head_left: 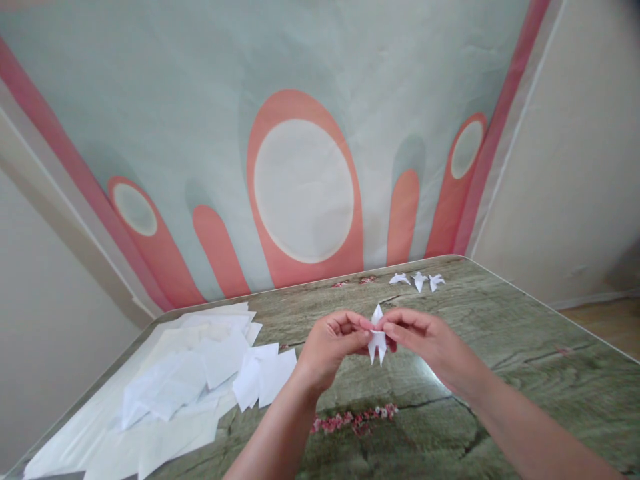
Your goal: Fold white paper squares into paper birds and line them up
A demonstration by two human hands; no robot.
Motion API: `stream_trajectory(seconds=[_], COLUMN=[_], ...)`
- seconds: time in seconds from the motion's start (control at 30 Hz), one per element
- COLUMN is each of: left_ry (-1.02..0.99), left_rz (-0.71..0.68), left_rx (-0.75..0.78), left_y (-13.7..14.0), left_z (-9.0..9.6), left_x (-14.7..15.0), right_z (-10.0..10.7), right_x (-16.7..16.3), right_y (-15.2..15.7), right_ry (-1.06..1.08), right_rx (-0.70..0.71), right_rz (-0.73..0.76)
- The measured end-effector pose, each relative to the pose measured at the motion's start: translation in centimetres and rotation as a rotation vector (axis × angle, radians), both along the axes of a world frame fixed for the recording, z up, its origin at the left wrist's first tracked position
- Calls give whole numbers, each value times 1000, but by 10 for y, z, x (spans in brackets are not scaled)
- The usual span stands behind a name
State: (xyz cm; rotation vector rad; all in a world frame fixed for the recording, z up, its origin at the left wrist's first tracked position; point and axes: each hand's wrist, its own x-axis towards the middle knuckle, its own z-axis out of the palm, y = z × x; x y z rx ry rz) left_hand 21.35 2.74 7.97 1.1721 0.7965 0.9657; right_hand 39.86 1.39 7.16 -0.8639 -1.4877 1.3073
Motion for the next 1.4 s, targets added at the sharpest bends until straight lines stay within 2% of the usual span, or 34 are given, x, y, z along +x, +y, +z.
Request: stream_trajectory(seconds=[0.17,0.37,0.53,0.7,0.9,0.97,1.1,1.17,1.23,1.33,1.4], left_ry=[59,119,178,181,358,410,492,522,491,291,170], left_rz=[131,127,249,309,311,335,400,422,433,378,347], left_rx=[53,101,207,229,260,333,575,636,577,384,344], left_y=[-2,-4,-6,-9,-7,-8,-13,-15,-16,-17,-18], left_z=[3,1,-2,-3,-7,-5,0,2,2,1,-1], left_x=[6,7,12,18,16,15,16,17,18,21,22], right_z=[2,-5,-6,-3,-4,-6,-10,-11,-11,-11,-11], right_x=[0,-2,-8,-7,-7,-7,-7,-8,-8,-8,-8], right_y=[1,4,2,0,-2,-2,-1,-2,-2,-5,-7], right_ry=[-119,-146,-122,-324,-408,-415,-412,-396,-376,-331,-300], right_rx=[54,64,70,85,207,269,475,567,640,717,740], right_rz=[-45,-137,-246,-305,-408,-415,-411,-424,-456,-485,-482])
